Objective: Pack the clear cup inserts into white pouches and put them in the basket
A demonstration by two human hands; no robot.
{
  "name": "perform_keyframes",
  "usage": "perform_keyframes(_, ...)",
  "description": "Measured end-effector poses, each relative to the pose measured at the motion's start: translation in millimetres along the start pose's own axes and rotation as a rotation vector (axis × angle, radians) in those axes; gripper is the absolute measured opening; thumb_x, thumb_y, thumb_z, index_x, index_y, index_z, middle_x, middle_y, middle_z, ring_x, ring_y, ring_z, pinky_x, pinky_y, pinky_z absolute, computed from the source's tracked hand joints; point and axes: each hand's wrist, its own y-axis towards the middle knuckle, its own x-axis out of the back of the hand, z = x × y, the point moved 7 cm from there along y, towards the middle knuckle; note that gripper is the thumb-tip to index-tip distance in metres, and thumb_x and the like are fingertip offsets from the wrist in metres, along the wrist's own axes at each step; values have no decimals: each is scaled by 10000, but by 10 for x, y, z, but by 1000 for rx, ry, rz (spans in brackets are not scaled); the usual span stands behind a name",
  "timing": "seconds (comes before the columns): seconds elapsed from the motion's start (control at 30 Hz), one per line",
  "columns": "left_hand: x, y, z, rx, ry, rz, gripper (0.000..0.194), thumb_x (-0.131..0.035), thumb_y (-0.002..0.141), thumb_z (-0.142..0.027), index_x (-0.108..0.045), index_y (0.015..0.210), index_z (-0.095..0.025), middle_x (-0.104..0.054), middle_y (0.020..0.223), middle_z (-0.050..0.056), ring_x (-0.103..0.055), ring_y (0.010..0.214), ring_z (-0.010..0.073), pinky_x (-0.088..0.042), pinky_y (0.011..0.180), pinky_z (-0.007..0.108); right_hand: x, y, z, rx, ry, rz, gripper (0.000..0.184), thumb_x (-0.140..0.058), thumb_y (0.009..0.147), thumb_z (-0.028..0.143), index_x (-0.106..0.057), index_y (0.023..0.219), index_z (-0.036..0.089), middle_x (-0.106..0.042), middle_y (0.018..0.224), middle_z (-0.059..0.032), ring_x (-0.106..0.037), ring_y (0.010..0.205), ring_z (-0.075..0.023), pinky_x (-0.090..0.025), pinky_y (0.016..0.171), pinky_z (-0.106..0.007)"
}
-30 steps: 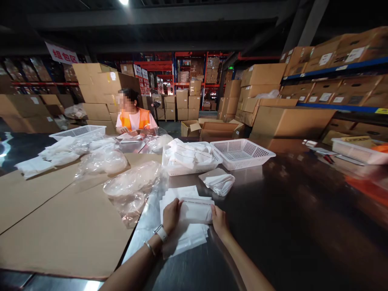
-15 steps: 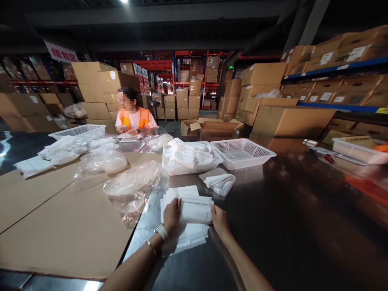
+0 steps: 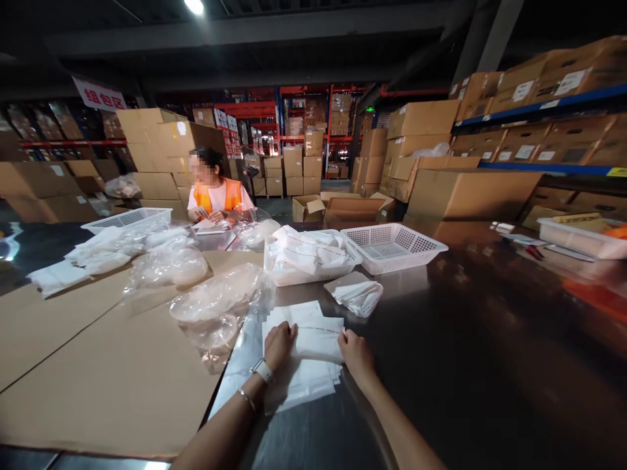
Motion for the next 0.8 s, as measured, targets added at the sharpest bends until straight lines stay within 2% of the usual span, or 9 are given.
perform_keyframes(0.1,125,-51,-83,-58,14,-82,310,-392,990,-350,-608,1064,-141,-689,976,135,-648,910,244,-442,745,324,54,-48,41,73,-77,-142,341,-450,941,251,-605,1222,137,-707,964,-153,-681,815,-263,-472,652,-324)
perform_keyframes(0.2,77,-160,-361,-395,12,-90,331,-352,988,-229,-553,1250,-207,-626,1267,80,-536,1222,204,-370,1062,381,-34,-169,336,540,-150,-271,478,-384,909,129,-532,1359,196,-606,1306,-124,-578,1193,-252,-476,991,-404)
perform_keyframes(0.27,-88,-254,-515,-629,21,-8,375,-391,983,-266,-510,1337,-232,-561,1390,54,-432,1349,203,-258,1171,443,-222,-231,454,772,-147,-181,516,-365,910,153,-488,1410,181,-518,1425,-112,-448,1344,-248,-405,1100,-448)
perform_keyframes(0.3,-174,-279,-543,-684,32,30,414,-403,984,-319,-483,1377,-216,-519,1440,71,-391,1386,223,-242,1182,476,-313,-218,459,793,-132,-104,524,-373,924,211,-450,1439,150,-468,1466,-128,-404,1377,-258,-394,1113,-466)
perform_keyframes(0.4,-324,-217,-444,-566,70,76,565,-370,987,-431,-387,1458,-119,-349,1543,158,-282,1447,287,-288,1157,518,-465,-94,350,649,-115,85,667,-466,910,425,-387,1467,67,-350,1521,-193,-332,1416,-303,-368,1129,-491)
perform_keyframes(0.5,-341,-151,-320,-423,75,118,624,-348,987,-442,-346,1472,-49,-290,1553,203,-269,1450,299,-291,1159,498,-424,-8,255,523,-171,130,723,-505,888,490,-405,1453,50,-387,1488,-218,-367,1393,-326,-316,1150,-531)
perform_keyframes(0.57,-333,-135,-276,-393,63,143,635,-343,986,-452,-349,1472,-43,-289,1555,192,-265,1452,289,-263,1176,479,-319,12,291,503,-236,33,691,-558,869,445,-447,1426,52,-435,1451,-231,-378,1381,-357,-271,1149,-596)
perform_keyframes(0.67,-363,-135,-239,-423,53,159,629,-333,987,-473,-367,1475,-78,-295,1560,153,-249,1458,280,-230,1190,479,-230,-72,584,648,-271,-157,565,-630,827,253,-532,1365,113,-451,1450,-209,-363,1388,-366,-234,1152,-621)
perform_keyframes(0.8,-407,-134,-149,-411,65,84,625,-362,976,-497,-365,1488,-138,-311,1555,144,-312,1431,313,-234,1171,554,-335,-113,931,747,-93,-66,330,-545,801,41,-701,1070,151,-693,1154,-152,-628,1133,-274,-462,1023,-425)
